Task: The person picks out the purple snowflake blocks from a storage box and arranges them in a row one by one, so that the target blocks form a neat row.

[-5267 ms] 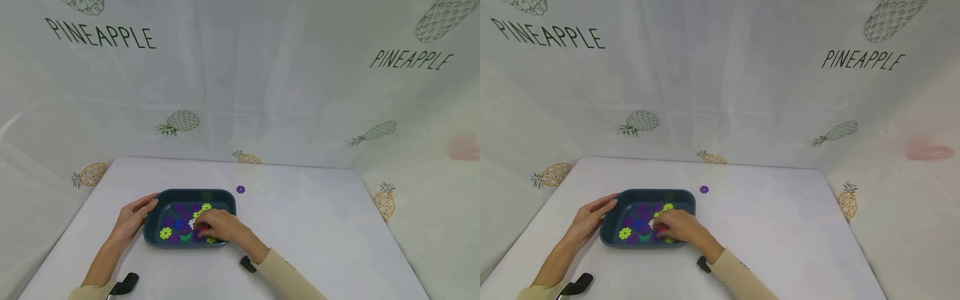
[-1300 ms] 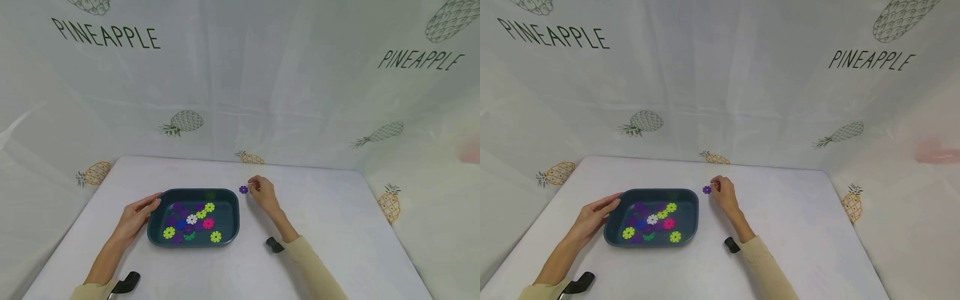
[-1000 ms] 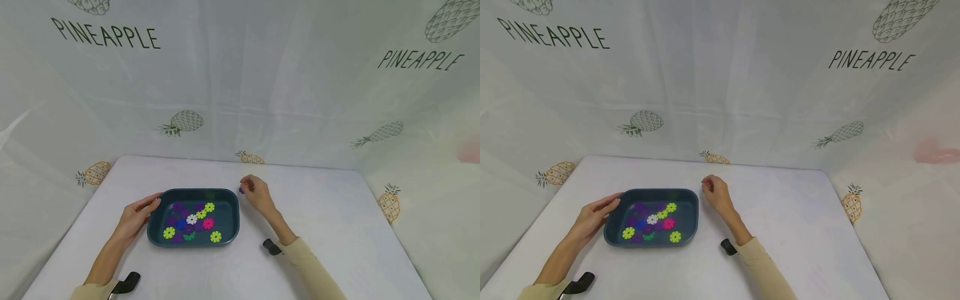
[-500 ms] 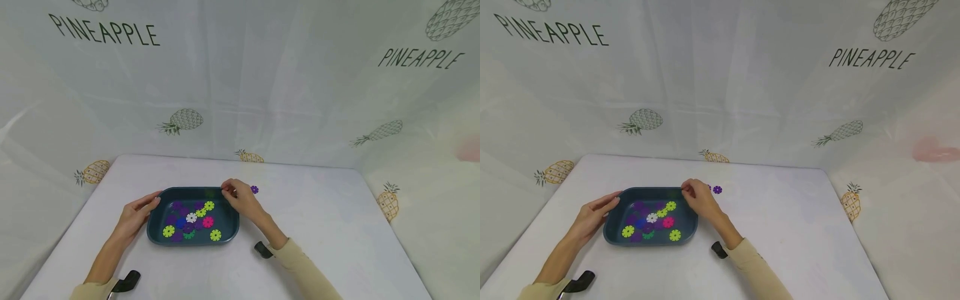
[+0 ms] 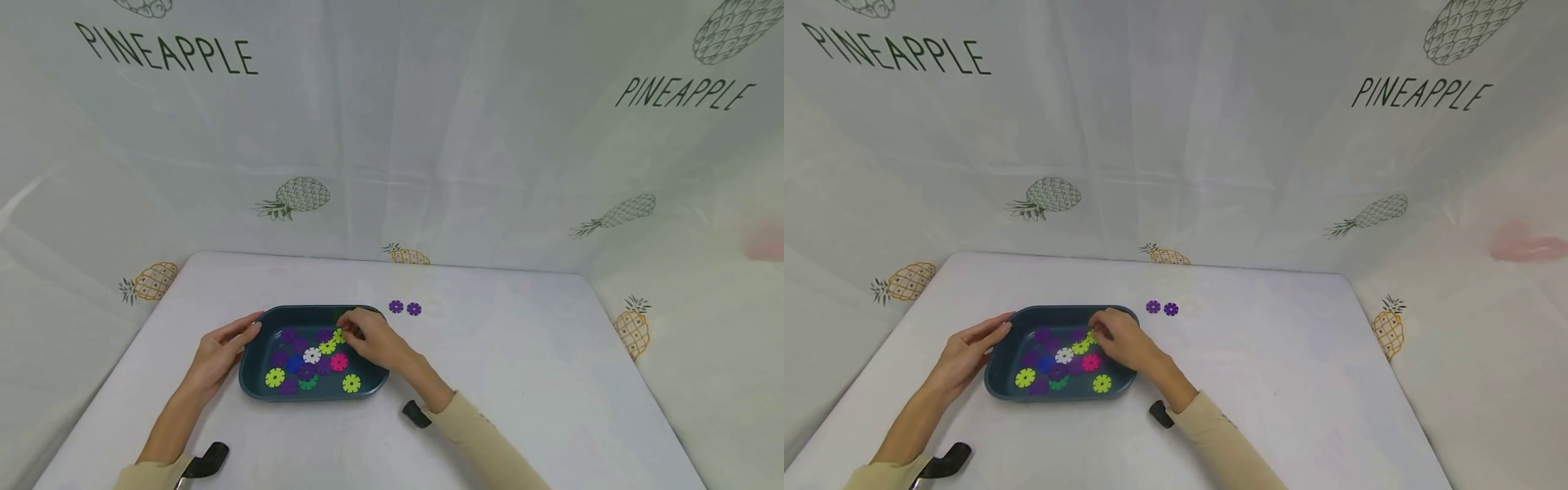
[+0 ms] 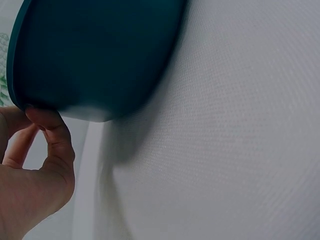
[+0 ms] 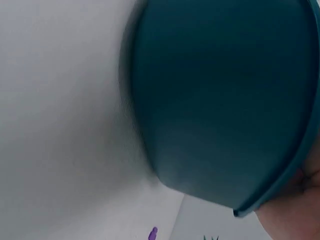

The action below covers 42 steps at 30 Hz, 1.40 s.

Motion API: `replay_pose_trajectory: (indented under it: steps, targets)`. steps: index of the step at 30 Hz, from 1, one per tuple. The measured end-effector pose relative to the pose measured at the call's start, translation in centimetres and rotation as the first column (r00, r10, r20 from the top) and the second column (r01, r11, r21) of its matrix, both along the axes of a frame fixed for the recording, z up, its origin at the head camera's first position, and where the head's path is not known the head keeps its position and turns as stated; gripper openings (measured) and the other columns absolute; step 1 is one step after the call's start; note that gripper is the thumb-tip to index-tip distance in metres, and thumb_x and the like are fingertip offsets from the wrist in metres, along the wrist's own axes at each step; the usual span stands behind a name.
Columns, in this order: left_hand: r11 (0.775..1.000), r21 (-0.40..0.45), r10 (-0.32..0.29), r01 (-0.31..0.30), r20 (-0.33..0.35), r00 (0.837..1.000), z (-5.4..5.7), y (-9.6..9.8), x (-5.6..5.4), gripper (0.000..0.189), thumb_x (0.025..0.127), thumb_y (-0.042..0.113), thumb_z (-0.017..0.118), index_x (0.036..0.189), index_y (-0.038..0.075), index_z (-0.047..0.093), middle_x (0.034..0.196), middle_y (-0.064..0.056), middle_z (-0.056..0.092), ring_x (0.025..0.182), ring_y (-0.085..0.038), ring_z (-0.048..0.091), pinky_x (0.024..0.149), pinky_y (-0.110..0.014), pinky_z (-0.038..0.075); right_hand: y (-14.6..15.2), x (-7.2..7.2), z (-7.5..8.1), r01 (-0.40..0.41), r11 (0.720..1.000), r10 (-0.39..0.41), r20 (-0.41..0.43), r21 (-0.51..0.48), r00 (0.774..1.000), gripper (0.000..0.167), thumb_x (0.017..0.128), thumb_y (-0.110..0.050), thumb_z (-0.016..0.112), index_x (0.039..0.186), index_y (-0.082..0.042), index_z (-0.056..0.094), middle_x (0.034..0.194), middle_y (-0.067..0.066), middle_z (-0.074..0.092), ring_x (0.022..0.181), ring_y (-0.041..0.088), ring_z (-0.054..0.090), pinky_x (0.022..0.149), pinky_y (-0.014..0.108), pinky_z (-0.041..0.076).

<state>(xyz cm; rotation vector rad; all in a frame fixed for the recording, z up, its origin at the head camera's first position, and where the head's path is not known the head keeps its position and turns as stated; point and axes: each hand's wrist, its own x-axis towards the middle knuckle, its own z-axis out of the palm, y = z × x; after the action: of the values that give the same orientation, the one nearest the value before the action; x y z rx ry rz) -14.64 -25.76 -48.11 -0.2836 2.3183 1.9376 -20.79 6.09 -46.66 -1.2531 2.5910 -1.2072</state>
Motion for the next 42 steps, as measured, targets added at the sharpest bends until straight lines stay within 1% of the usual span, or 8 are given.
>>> replay_pose_trajectory:
  steps: [3,10,18,26,31,34,38,42]
  targets:
    - [1.0,0.0,0.0,0.0,-0.002,1.0,0.0,0.0,0.0,0.064,0.1,0.048,0.064,0.151,0.012,0.053,0.122,0.029,0.062,0.11,0.002,0.056,0.085,-0.019,0.05,-0.3,0.1,-0.3,0.006,0.999,-0.004,-0.038,0.05,0.999,0.015,0.098,0.001,0.067,0.113,0.004,0.068,0.1,0.008,0.068,0.089,0.013,0.062,0.08,0.017,0.052]
    - [1.0,0.02,-0.003,0.003,-0.008,1.0,0.0,0.0,0.0,0.062,0.101,0.046,0.064,0.151,0.011,0.053,0.12,0.029,0.063,0.109,0.002,0.058,0.084,-0.019,0.05,-0.7,0.9,-0.7,0.086,0.986,-0.072,-0.097,0.142,0.993,0.013,0.099,-0.006,0.069,0.111,-0.002,0.072,0.099,0.005,0.069,0.086,0.01,0.059,0.08,0.015,0.051]
    - [1.0,0.005,0.004,-0.004,0.014,1.0,0.1,-0.2,0.1,0.065,0.1,0.049,0.065,0.152,0.013,0.052,0.125,0.027,0.062,0.112,0.003,0.055,0.086,-0.019,0.049,-1.2,1.5,-0.5,0.095,0.96,-0.064,-0.123,0.263,0.99,0.015,0.098,-0.013,0.072,0.112,-0.007,0.073,0.099,0.001,0.068,0.084,0.006,0.059,0.077,0.012,0.049]
    - [0.999,0.036,0.008,-0.009,0.021,1.0,-0.1,-0.3,0.0,0.061,0.1,0.047,0.065,0.151,0.014,0.054,0.122,0.03,0.062,0.111,0.005,0.055,0.085,-0.017,0.049,-1.0,1.8,-0.3,0.075,0.913,-0.002,-0.181,0.4,0.984,0.023,0.095,-0.019,0.075,0.117,-0.013,0.074,0.111,-0.001,0.071,0.09,0.007,0.062,0.082,0.015,0.05]
    - [0.999,0.046,0.006,-0.006,0.007,1.0,-0.1,-0.1,0.0,0.06,0.101,0.045,0.065,0.15,0.013,0.054,0.122,0.029,0.063,0.111,0.004,0.056,0.085,-0.017,0.049,-0.9,1.8,-0.2,0.064,0.897,0.027,-0.198,0.437,0.98,0.026,0.094,-0.027,0.076,0.117,-0.016,0.076,0.114,-0.002,0.072,0.094,0.008,0.064,0.078,0.014,0.05]
    - [0.999,0.05,0.009,-0.009,0.006,1.0,0.0,-0.1,0.1,0.06,0.101,0.045,0.065,0.15,0.013,0.055,0.122,0.029,0.063,0.111,0.005,0.056,0.085,-0.017,0.049,-0.9,1.7,-0.3,0.049,0.891,0.049,-0.202,0.451,0.978,0.027,0.094,-0.03,0.077,0.117,-0.018,0.076,0.115,-0.004,0.072,0.097,0.008,0.065,0.079,0.014,0.05]
    - [0.999,0.051,0.007,-0.008,0.007,1.0,-0.1,-0.1,0.1,0.061,0.101,0.045,0.065,0.15,0.013,0.054,0.124,0.029,0.061,0.113,0.008,0.055,0.087,-0.015,0.048,-0.9,1.6,-0.5,0.031,0.883,0.073,-0.202,0.468,0.977,0.026,0.093,-0.032,0.078,0.117,-0.02,0.077,0.115,-0.007,0.072,0.1,0.006,0.065,0.081,0.015,0.05]
    - [0.999,0.048,0.011,-0.011,0.011,1.0,-0.1,0.0,0.1,0.062,0.1,0.046,0.065,0.151,0.012,0.053,0.125,0.028,0.061,0.113,0.008,0.055,0.088,-0.015,0.048,-0.8,1.5,-0.6,0.021,0.877,0.086,-0.199,0.481,0.976,0.025,0.093,-0.03,0.076,0.117,-0.021,0.077,0.115,-0.008,0.072,0.101,0.006,0.065,0.076,0.012,0.048]
